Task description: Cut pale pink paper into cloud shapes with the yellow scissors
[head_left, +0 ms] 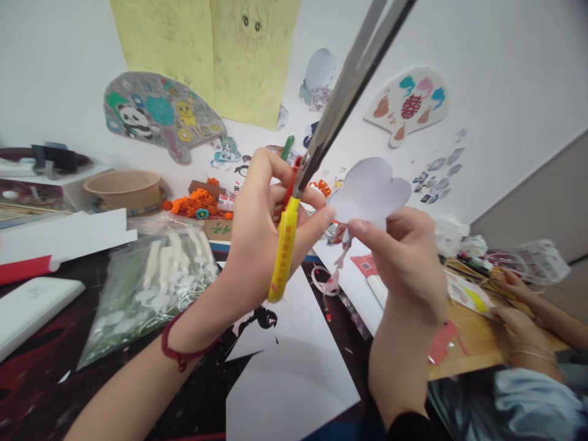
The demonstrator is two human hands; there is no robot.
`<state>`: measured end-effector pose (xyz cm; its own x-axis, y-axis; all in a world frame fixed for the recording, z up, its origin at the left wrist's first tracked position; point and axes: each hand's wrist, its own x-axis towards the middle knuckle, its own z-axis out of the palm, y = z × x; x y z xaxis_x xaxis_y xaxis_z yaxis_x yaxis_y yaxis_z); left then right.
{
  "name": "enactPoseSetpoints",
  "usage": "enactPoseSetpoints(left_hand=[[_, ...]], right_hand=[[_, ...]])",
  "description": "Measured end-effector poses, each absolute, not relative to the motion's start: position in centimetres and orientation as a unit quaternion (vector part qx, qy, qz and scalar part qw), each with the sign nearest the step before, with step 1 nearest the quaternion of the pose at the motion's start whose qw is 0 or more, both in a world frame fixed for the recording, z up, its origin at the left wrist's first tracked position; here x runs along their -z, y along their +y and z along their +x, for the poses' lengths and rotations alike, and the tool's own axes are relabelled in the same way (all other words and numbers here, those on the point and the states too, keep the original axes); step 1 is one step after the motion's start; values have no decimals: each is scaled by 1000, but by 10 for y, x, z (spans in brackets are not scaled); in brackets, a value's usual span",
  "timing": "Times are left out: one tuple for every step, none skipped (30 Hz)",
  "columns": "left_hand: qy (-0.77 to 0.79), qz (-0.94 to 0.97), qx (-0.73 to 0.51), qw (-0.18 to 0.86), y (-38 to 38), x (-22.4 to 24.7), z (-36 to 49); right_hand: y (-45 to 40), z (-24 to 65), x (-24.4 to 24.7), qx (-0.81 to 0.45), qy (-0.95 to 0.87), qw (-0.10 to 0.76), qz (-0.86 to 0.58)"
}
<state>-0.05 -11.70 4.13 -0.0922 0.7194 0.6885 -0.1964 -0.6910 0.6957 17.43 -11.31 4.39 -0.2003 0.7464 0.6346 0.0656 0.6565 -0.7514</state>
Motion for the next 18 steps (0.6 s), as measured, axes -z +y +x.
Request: enactPoseSetpoints(left_hand=[[224,594,-702,323,-118,-42,-1],[224,597,-700,322,-118,-42,-1],[223,598,-700,321,-119,-42,-2],[223,598,-699,322,-119,-43,-2],[221,598,-700,322,-119,-43,-3],[219,596,-702,322,-119,-43,-3],[218,596,-702,323,-119,-42,-3],[218,595,-703,323,-119,-42,-2],[216,594,-704,323,-118,-41,-2],[213,594,-706,322,-117,-41,-2],[212,594,-707,320,-117,-41,-2],[210,595,-708,318,-116,-40,-1],[207,594,-710,315,-116,-40,-1],[207,595,-710,314,-115,-40,-1],[207,596,-710,314,-115,-39,-1],[207,594,-711,314,-115,-39,0],[207,593,-712,314,-115,-39,0],[209,593,-713,312,-115,-39,0]], right_hand=[[-112,175,-44,-302,-711,565,-290],[-112,175,-44,-299,-710,565,-296],[-112,176,-44,-295,-710,565,-301],[-111,177,-44,-291,-710,565,-305],[-112,178,-44,-287,-710,565,-307],[-112,178,-44,-284,-710,566,-308],[-112,179,-44,-282,-711,566,-308],[-113,179,-44,-282,-711,567,-308],[-113,179,-45,-281,-711,567,-307],[-114,179,-45,-280,-711,568,-305],[-114,179,-45,-278,-712,569,-303],[-114,179,-45,-274,-713,571,-300],[-114,179,-45,-270,-715,572,-298],[-114,179,-45,-265,-717,573,-295],[-113,179,-45,-262,-719,573,-292],[-113,179,-46,-261,-720,574,-289],[-113,179,-46,-261,-721,575,-286],[-112,179,-46,-262,-721,575,-283]])
